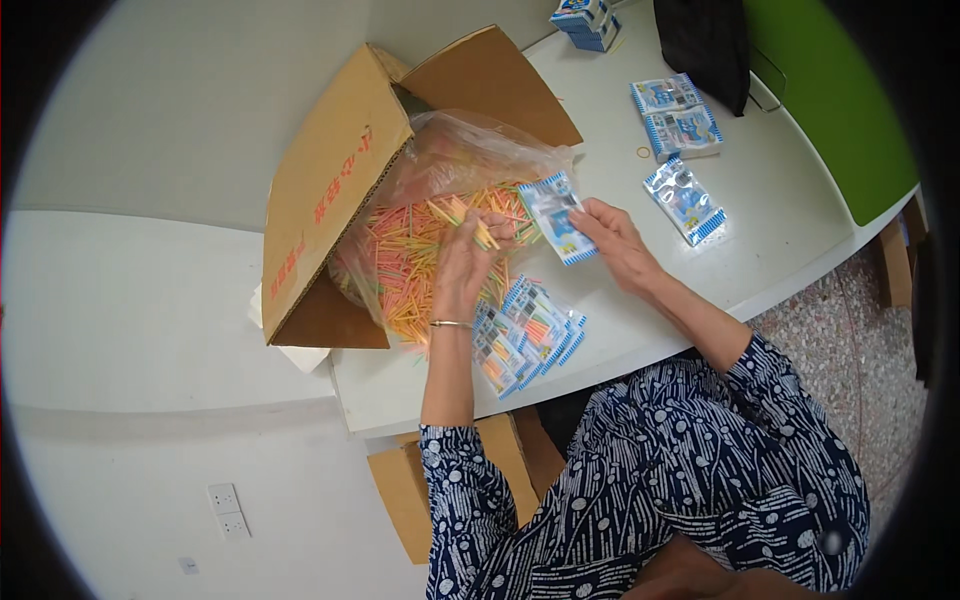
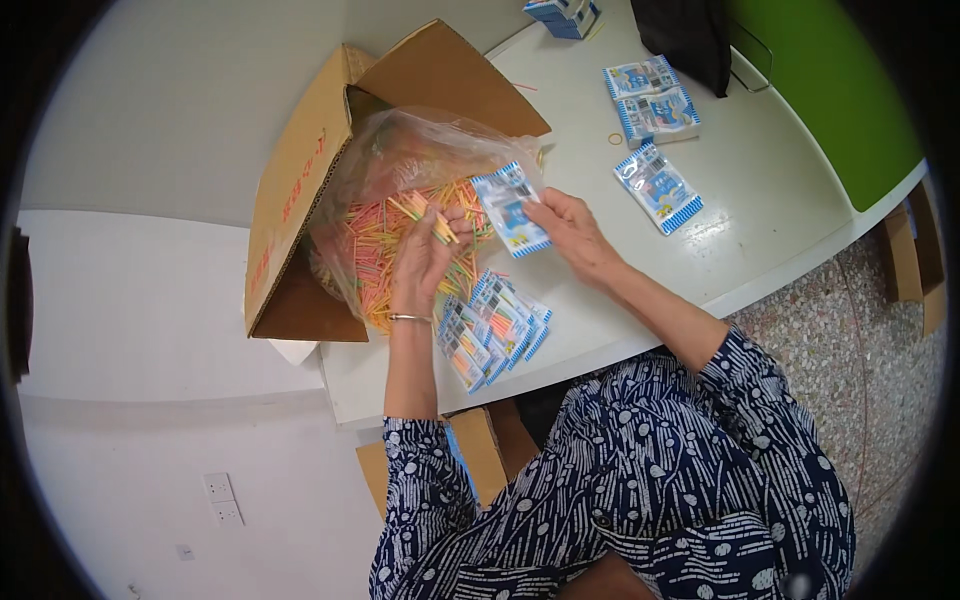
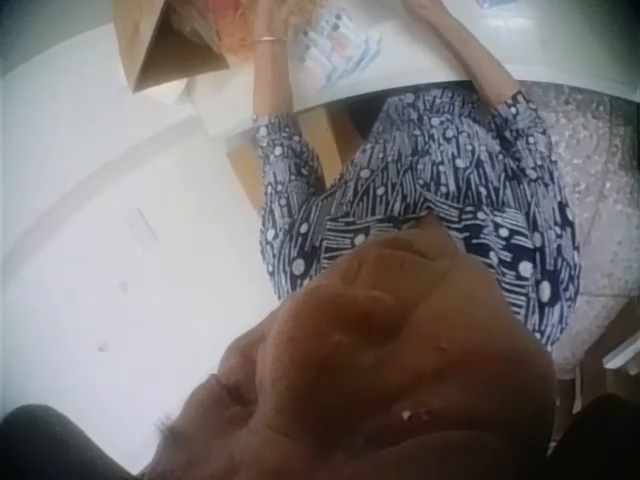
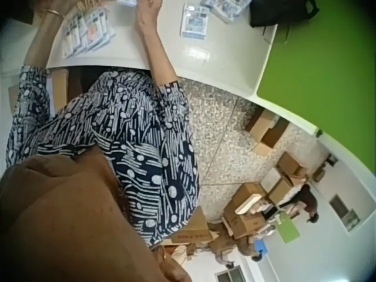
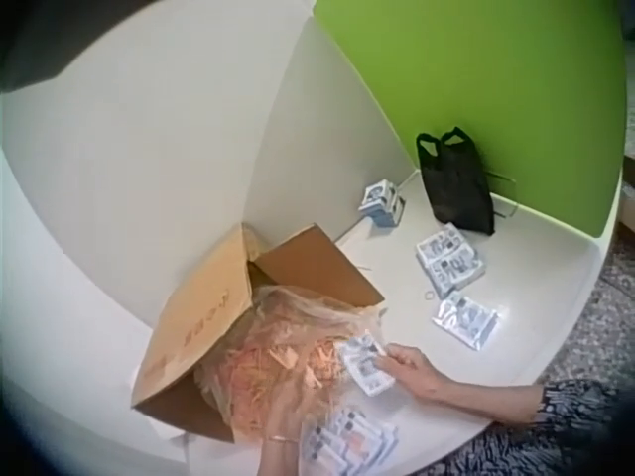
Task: Packaging small colorful sticks into blue and white plastic packets.
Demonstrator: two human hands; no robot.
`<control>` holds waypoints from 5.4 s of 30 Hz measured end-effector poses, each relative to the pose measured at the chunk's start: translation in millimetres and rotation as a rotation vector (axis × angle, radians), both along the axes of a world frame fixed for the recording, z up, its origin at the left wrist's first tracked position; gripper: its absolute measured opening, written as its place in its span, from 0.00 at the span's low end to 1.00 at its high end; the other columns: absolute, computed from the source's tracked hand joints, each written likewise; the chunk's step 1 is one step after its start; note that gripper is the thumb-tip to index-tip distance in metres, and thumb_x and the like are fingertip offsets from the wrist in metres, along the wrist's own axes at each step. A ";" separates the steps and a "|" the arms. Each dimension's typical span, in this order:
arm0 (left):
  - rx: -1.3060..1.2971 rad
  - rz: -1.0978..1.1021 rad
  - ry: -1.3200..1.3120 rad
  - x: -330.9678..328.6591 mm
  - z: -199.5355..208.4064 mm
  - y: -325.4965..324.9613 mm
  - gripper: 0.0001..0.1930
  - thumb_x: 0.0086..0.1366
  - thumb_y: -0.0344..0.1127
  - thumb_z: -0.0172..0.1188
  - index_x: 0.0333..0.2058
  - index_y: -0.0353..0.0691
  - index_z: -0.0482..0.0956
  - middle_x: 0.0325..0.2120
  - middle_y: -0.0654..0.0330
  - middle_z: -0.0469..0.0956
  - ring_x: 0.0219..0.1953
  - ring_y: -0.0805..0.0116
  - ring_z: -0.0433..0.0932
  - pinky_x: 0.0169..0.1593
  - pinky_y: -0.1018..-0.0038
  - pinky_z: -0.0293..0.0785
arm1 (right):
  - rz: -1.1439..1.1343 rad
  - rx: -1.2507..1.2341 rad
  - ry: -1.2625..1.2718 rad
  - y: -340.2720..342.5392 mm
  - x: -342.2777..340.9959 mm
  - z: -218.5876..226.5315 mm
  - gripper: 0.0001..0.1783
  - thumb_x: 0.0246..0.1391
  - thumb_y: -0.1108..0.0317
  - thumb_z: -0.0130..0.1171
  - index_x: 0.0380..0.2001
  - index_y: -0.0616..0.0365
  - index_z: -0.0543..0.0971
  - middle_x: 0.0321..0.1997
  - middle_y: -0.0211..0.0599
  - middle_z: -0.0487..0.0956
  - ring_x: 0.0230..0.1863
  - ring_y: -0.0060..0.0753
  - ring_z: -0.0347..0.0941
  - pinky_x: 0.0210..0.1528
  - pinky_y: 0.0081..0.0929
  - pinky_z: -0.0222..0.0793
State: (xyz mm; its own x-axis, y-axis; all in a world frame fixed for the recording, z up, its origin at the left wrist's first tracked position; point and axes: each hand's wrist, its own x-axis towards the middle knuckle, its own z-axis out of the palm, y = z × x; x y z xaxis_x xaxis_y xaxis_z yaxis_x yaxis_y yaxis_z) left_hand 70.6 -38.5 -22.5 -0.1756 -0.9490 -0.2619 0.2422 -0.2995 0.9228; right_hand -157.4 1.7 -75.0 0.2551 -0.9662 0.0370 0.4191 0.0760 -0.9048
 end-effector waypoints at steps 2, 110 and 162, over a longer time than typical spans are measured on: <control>-0.033 0.013 0.282 -19.1 -6.3 7.6 0.12 0.68 0.38 0.48 0.42 0.36 0.67 0.36 0.52 0.75 0.37 0.60 0.77 0.43 0.66 0.75 | -0.025 0.188 -0.334 -2.0 23.5 6.2 0.11 0.62 0.63 0.49 0.37 0.59 0.75 0.36 0.28 0.77 0.37 0.16 0.71 0.41 0.16 0.65; -0.278 -0.061 -0.557 -25.3 43.1 114.3 0.13 0.56 0.28 0.61 0.40 0.33 0.74 0.35 0.62 0.75 0.38 0.77 0.72 0.41 0.81 0.69 | 0.636 -0.100 0.315 32.8 20.8 32.4 0.15 0.53 0.61 0.61 0.30 0.64 0.82 0.21 0.25 0.77 0.24 0.11 0.66 0.28 0.15 0.63; -0.072 0.341 0.036 -32.9 -23.5 150.5 0.29 0.56 0.26 0.61 0.54 0.35 0.58 0.44 0.57 0.71 0.46 0.70 0.72 0.50 0.74 0.71 | 0.307 0.031 0.137 48.7 31.3 3.4 0.29 0.45 0.67 0.66 0.48 0.59 0.62 0.45 0.33 0.69 0.50 0.21 0.64 0.52 0.20 0.61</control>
State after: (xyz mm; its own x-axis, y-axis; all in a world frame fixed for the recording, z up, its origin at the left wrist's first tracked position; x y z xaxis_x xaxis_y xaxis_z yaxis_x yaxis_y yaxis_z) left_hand 37.7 111.9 -46.0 0.1472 -0.9704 -0.1915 0.3497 -0.1300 0.9278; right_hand -126.1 50.4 -71.6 0.5349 -0.8436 -0.0464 0.2469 0.2086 -0.9463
